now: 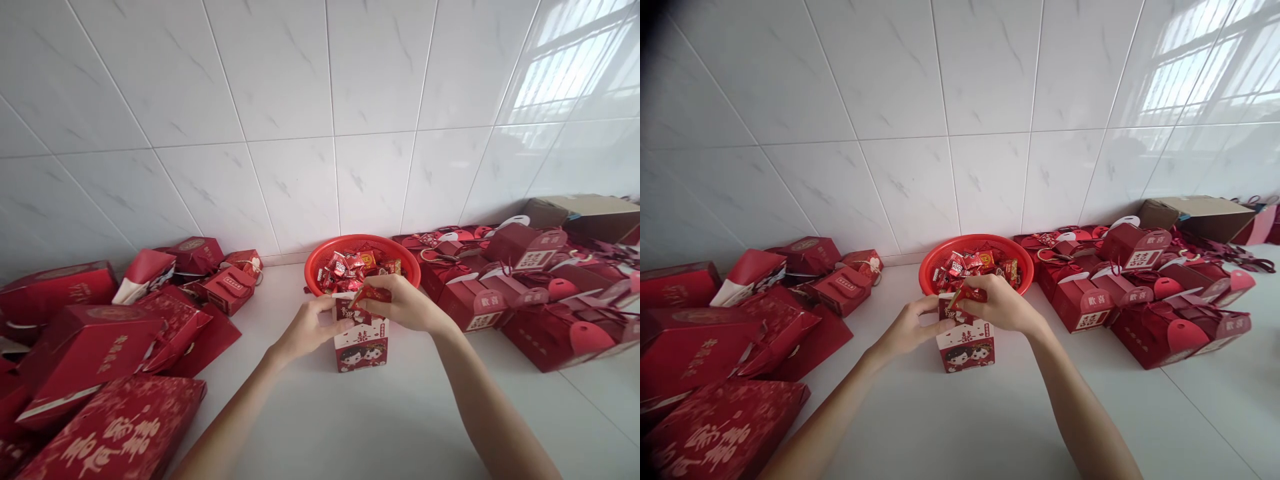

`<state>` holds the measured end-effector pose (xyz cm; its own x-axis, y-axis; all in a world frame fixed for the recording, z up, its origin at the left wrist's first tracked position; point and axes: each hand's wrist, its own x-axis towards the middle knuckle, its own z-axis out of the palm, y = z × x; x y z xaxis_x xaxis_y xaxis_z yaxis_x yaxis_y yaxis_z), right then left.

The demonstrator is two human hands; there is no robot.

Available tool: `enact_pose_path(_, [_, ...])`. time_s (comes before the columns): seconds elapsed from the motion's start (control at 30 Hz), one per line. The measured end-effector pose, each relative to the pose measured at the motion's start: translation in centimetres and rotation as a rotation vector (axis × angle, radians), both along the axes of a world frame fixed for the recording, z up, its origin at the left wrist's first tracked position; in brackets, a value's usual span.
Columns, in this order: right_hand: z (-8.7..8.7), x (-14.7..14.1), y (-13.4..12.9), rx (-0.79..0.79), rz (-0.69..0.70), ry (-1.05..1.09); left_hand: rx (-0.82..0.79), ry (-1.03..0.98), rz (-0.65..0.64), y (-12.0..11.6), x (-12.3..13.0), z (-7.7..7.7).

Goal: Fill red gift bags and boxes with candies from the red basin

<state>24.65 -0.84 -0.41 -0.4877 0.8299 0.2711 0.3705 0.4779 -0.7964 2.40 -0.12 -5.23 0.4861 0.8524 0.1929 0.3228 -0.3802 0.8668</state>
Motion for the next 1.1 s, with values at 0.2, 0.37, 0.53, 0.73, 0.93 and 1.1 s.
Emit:
enact_pose_path(0.2, [-0.3, -0.3, 0.2, 0.011, -0.107, 0.007, 0.028, 0.011, -0.017, 0.0, -0.1, 0.2])
enact_pose_path(0.37, [-0.1, 0.4, 0.2, 0.088, -0.109, 0.016, 0.005, 0.042, -0.014, 0.0, -0.2, 0.3])
enact_pose_path(0.53, [0.1, 1.1, 0.2, 0.074, -0.093, 0.005, -0.009, 0.036, 0.011, 0.1, -0.4, 0.0])
enact_pose_path(0.73, [-0.1, 0.4, 0.4, 0.067, -0.052, 0.141, -0.013, 0.041, 0.013, 0.2, -0.4, -0.1])
enact_pose_path(0.93, [-0.5, -0.6, 0.2, 0.117, 0.032, -0.031, 0.029, 0.016, -0.04, 0.2, -0.3, 0.2])
enact_pose_path(1.1, [-0.4, -0.2, 0.0, 0.162, 0.012, -0.12, 0.011, 0.015, -0.032, 0.2, -0.3, 0.0])
